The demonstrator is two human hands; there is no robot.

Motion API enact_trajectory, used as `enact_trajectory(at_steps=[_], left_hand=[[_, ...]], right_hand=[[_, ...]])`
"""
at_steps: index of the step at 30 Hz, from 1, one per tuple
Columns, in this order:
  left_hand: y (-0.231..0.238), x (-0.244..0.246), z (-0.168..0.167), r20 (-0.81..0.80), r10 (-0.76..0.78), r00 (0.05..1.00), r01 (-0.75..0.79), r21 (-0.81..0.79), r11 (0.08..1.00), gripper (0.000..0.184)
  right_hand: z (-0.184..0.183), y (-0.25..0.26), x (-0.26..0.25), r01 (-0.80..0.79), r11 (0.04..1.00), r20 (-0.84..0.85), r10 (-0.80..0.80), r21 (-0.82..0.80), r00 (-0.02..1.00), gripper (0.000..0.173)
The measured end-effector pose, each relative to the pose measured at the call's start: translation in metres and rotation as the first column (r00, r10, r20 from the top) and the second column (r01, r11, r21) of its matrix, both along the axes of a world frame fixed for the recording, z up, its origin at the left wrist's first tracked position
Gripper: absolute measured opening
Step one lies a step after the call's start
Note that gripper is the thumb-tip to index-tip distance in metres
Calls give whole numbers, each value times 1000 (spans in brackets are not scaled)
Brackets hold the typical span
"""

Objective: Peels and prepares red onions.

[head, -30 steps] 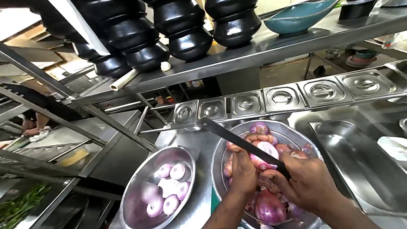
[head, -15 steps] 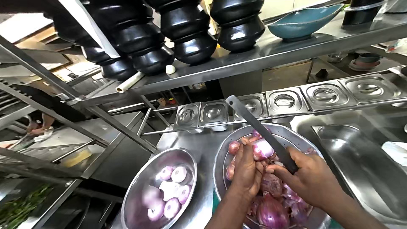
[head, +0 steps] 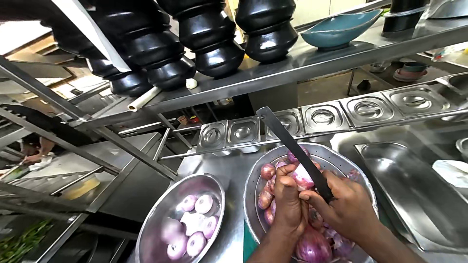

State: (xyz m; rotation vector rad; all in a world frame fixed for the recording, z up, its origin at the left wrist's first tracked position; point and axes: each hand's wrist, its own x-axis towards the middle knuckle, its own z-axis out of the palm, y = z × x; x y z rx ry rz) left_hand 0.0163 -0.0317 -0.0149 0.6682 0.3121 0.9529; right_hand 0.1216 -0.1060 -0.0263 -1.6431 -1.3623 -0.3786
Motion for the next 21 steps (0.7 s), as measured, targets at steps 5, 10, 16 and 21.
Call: enact_trajectory(at_steps=[5,10,16,21], left_hand=[[-3,2,-6,-19,31,999,-30,35,999,82],[-1,2,-9,100,-23,995,18,49,999,88],[-2,4,-8,97,-31,995,22,96,995,95],[-1,3,-6,111,-27,993,12,131,991,91]], right_hand=[[4,-4,-11,-42,999,43,42,-6,998,63],[11,-7,7,16,999,-134,-22,-46,991,67],[9,-3,-1,35,999,-65,-35,5,997,68],[9,-4,-3,20,1000,-82,-18,18,996,68]])
